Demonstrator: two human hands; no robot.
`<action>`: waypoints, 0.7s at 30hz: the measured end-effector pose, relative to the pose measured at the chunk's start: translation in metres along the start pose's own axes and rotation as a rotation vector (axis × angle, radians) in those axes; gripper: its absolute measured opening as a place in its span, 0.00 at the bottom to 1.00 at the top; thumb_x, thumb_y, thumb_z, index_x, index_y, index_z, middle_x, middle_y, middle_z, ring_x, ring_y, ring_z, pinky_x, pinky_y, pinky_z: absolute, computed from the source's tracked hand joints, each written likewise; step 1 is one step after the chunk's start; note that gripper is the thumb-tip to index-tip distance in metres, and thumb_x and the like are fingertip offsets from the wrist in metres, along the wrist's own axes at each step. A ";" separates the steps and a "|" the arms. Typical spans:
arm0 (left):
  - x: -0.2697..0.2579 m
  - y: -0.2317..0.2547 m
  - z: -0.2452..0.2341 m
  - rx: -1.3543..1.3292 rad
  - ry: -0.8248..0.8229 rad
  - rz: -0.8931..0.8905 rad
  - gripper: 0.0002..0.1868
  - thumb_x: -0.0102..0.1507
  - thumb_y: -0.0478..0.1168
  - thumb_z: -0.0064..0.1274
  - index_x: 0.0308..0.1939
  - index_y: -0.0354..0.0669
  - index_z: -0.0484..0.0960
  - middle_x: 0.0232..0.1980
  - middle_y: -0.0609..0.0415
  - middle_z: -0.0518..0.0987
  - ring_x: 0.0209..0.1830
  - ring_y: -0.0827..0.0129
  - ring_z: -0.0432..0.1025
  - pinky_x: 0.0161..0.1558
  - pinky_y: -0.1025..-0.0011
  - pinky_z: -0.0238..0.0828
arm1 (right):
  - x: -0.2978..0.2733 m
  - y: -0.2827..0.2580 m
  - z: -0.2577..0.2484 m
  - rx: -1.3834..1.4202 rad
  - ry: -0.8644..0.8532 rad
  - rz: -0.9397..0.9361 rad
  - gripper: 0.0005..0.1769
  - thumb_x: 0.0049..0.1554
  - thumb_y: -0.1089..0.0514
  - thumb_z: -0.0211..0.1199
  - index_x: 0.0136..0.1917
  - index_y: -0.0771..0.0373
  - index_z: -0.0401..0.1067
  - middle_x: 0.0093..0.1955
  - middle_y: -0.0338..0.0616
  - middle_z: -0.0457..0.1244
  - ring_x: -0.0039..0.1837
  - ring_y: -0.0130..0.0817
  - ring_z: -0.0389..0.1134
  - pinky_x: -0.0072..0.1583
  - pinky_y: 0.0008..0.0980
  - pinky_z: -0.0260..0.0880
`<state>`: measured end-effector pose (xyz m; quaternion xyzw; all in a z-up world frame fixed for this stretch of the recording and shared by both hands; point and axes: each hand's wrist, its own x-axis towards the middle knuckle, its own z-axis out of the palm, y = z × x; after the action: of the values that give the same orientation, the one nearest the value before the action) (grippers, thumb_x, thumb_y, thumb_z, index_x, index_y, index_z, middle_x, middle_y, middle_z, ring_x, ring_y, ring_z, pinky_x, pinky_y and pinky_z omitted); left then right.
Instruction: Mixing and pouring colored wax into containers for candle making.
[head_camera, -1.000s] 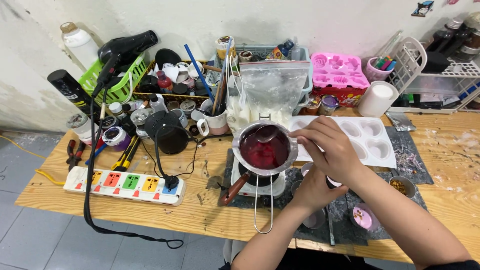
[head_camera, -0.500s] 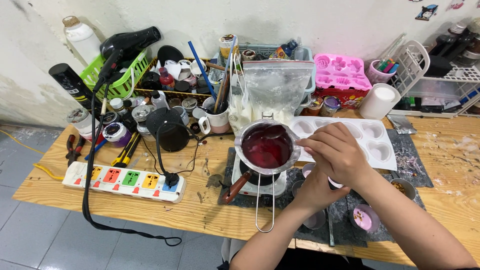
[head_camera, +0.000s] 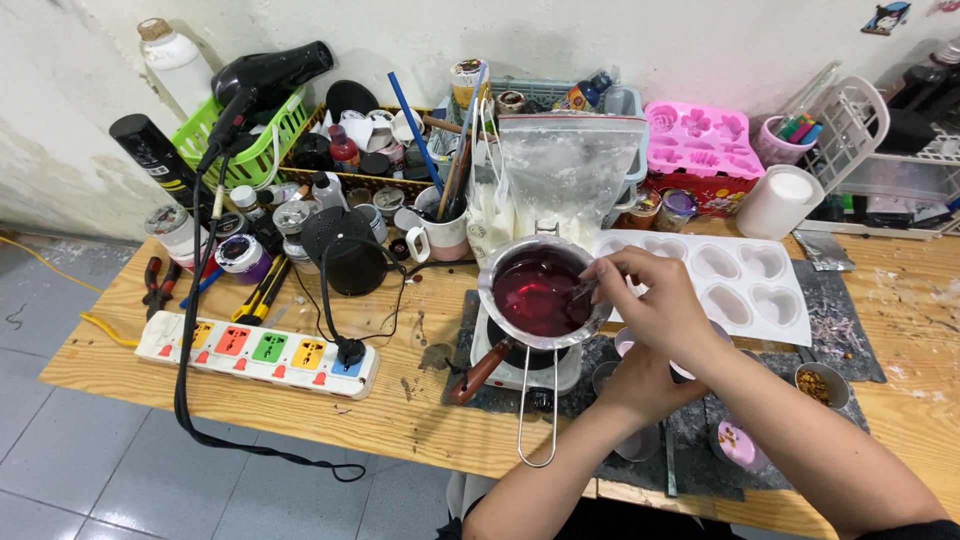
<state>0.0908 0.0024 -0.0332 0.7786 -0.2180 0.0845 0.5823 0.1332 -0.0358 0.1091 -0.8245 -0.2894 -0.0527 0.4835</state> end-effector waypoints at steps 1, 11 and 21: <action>0.000 0.002 -0.001 0.001 0.001 -0.003 0.38 0.60 0.50 0.63 0.68 0.34 0.69 0.63 0.37 0.76 0.65 0.45 0.73 0.64 0.54 0.69 | 0.001 0.006 0.001 0.003 -0.002 0.001 0.12 0.63 0.60 0.57 0.47 0.67 0.79 0.34 0.41 0.69 0.37 0.25 0.71 0.43 0.28 0.71; 0.002 0.019 -0.011 -0.015 0.034 0.001 0.43 0.60 0.51 0.63 0.72 0.35 0.60 0.67 0.39 0.71 0.64 0.48 0.72 0.61 0.57 0.72 | 0.003 0.034 -0.007 0.246 0.055 0.026 0.15 0.68 0.57 0.55 0.52 0.69 0.78 0.38 0.40 0.69 0.43 0.21 0.69 0.46 0.23 0.67; 0.002 0.014 -0.006 -0.023 0.008 -0.083 0.41 0.58 0.52 0.63 0.68 0.35 0.63 0.56 0.44 0.76 0.50 0.55 0.76 0.51 0.61 0.75 | -0.005 0.023 -0.022 0.114 0.134 -0.052 0.15 0.69 0.56 0.54 0.53 0.68 0.77 0.39 0.41 0.69 0.43 0.22 0.67 0.46 0.24 0.65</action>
<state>0.0872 0.0047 -0.0183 0.7800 -0.1840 0.0608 0.5950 0.1455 -0.0646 0.1008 -0.7823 -0.2801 -0.1038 0.5466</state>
